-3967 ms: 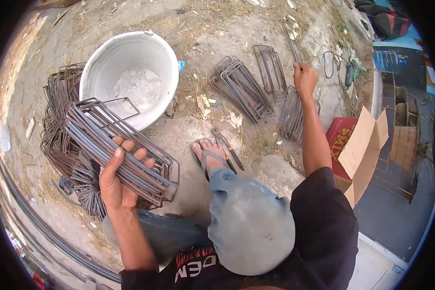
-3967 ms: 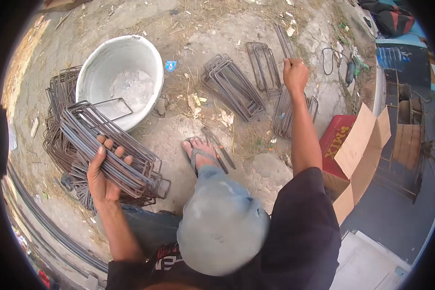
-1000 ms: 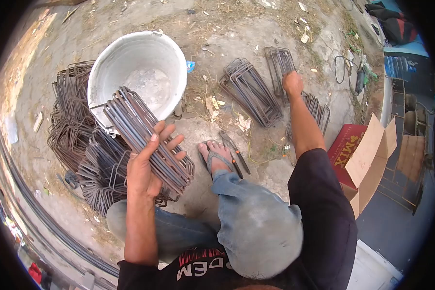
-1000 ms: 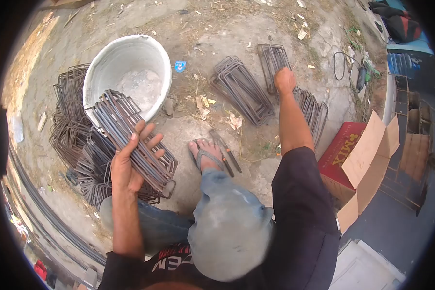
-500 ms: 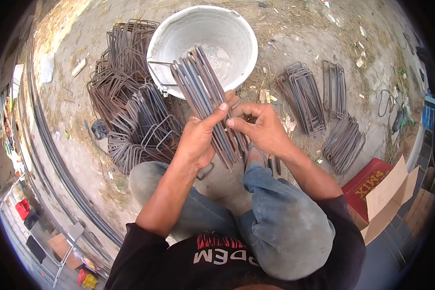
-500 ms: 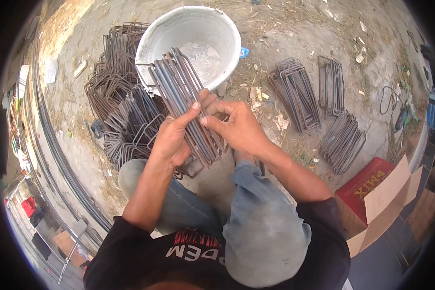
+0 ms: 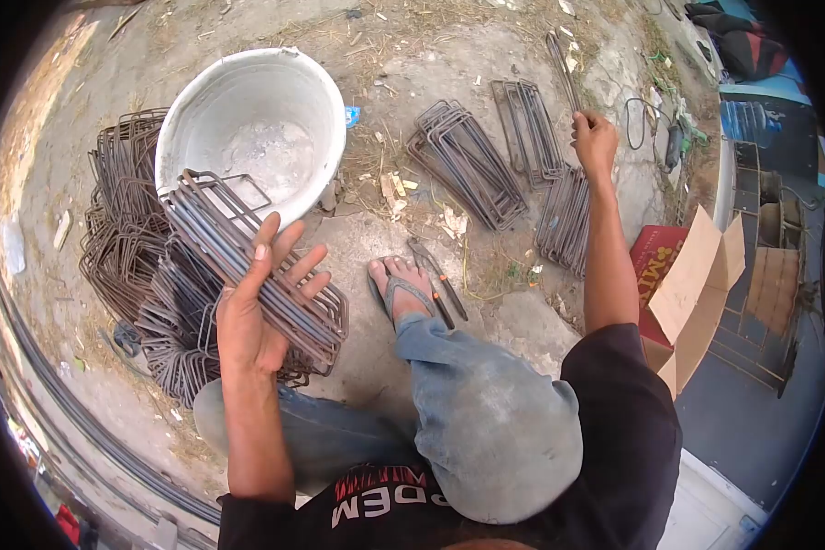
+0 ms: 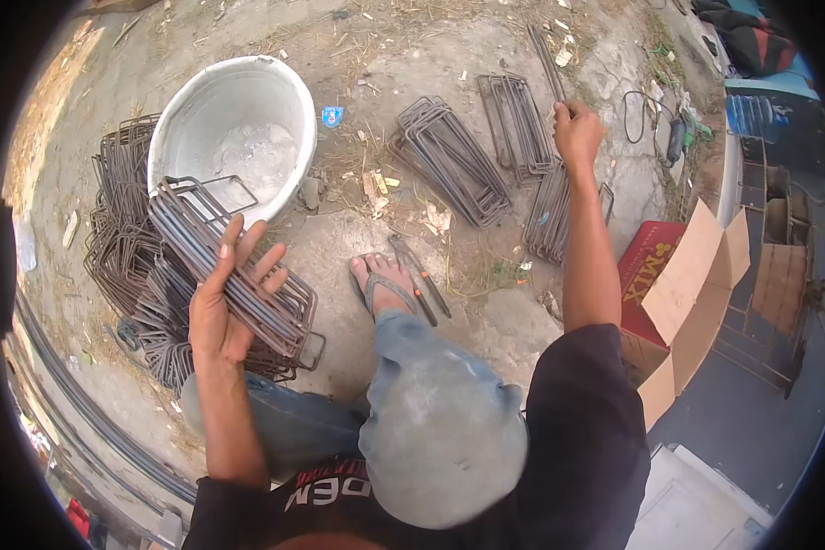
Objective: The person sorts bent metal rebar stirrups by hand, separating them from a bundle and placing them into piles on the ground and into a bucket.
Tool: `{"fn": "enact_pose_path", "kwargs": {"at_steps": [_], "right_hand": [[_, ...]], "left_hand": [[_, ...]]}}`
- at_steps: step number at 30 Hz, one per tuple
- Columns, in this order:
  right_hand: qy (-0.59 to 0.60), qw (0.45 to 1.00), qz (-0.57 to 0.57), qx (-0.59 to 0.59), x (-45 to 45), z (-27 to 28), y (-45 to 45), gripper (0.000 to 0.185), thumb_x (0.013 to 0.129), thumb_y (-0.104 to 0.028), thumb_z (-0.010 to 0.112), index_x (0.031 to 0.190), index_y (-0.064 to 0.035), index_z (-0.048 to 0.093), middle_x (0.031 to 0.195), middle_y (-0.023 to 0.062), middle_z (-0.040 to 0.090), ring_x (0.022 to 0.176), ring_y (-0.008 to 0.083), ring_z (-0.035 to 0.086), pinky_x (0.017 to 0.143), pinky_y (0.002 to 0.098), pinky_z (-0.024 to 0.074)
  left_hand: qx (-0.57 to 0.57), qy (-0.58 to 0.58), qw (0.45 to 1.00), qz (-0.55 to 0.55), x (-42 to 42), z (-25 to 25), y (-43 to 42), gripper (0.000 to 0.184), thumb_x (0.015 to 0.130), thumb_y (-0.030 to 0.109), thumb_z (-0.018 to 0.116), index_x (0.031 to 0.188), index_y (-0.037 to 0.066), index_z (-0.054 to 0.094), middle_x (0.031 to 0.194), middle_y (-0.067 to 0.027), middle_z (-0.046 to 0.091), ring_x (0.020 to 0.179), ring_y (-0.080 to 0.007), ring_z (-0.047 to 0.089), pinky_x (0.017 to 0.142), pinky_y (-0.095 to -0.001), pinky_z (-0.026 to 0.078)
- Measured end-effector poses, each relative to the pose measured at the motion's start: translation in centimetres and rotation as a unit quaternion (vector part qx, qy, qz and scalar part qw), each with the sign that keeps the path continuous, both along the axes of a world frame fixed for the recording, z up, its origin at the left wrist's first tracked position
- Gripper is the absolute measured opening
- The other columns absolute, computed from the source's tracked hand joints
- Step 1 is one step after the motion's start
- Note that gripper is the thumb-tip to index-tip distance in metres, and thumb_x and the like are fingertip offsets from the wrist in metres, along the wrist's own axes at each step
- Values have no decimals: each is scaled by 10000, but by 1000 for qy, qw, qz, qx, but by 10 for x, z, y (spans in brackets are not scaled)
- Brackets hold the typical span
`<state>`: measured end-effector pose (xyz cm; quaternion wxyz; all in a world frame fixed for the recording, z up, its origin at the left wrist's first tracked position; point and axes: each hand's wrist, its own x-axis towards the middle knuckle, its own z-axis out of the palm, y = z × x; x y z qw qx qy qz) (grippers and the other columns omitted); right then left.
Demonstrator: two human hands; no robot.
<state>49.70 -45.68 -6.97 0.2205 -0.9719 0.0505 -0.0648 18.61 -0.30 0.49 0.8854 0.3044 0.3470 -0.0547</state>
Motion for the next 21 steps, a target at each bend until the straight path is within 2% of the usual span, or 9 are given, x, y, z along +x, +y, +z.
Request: {"fn": "enact_pose_path", "kwargs": {"at_steps": [2, 5, 10, 13, 15, 17, 18, 20, 21], "right_hand": [[-45, 971, 4, -234, 18, -72, -23, 253, 947, -258, 652, 991, -37, 769, 891, 211, 747, 823, 371, 726, 754, 466, 575], [38, 983, -43, -175, -1, -113, -16, 277, 917, -292, 646, 1017, -69, 776, 995, 272, 716, 967, 465, 687, 864, 552, 535], [89, 966, -57, -234, -11, -100, -4, 344, 922, -362, 649, 1069, -72, 763, 1029, 256, 725, 1016, 453, 687, 881, 532, 539], [141, 959, -27, -245, -9, -79, 4, 439, 916, -415, 648, 1155, -59, 741, 1094, 267, 718, 1051, 456, 682, 906, 528, 537], [73, 969, 21, -237, -15, -57, 31, 413, 924, -357, 661, 1174, -39, 745, 1104, 263, 724, 1045, 430, 696, 898, 506, 544], [10, 985, 144, -95, -38, -15, 87, 366, 943, -308, 675, 1135, -4, 749, 1043, 215, 752, 932, 337, 726, 843, 434, 548], [38, 981, 187, 41, -63, 14, 130, 334, 948, -279, 685, 1113, 5, 752, 1003, 173, 755, 887, 271, 710, 817, 395, 539], [137, 925, 258, 244, -130, 65, 213, 283, 957, -243, 703, 1063, 12, 760, 919, 83, 751, 822, 132, 655, 759, 315, 515], [199, 887, 301, 288, -161, 82, 244, 272, 948, -242, 716, 1048, 7, 763, 901, 89, 746, 795, 134, 641, 743, 316, 513]], "left_hand": [[-4, -4, 1000, 7, 4, -4, -1, 606, 1066, 250, 541, 1576, 16, 312, 1526, -211, 464, 1274, -386, 593, 966, -475, 593], [-8, -9, 1000, 8, 6, -5, -3, 602, 1070, 255, 532, 1576, 15, 311, 1528, -210, 461, 1282, -387, 586, 968, -475, 591], [11, -14, 1000, 21, 4, -6, -3, 607, 1059, 287, 563, 1544, -20, 365, 1506, -248, 479, 1264, -400, 602, 963, -488, 584], [-34, -32, 999, 18, 0, -7, 0, 604, 1078, 288, 507, 1576, 8, 311, 1550, -231, 426, 1325, -397, 547, 999, -477, 570], [-39, -46, 998, 11, -2, -5, 1, 638, 1089, 333, 474, 1581, -20, 275, 1565, -248, 397, 1349, -412, 521, 1031, -492, 545], [-51, -62, 997, 11, -4, -7, 1, 673, 1098, 374, 436, 1583, -49, 239, 1585, -258, 361, 1382, -425, 483, 1066, -510, 516], [-46, -62, 997, 5, -4, -8, 0, 683, 1103, 389, 411, 1583, -60, 223, 1601, -257, 335, 1404, -425, 458, 1089, -518, 495], [-36, -60, 998, 8, -6, -9, -2, 684, 1103, 392, 413, 1586, -53, 223, 1610, -248, 325, 1408, -424, 454, 1099, -523, 483], [-32, -65, 997, 8, -4, -9, -5, 684, 1102, 393, 414, 1588, -49, 222, 1614, -244, 320, 1411, -423, 452, 1104, -526, 478]]}}
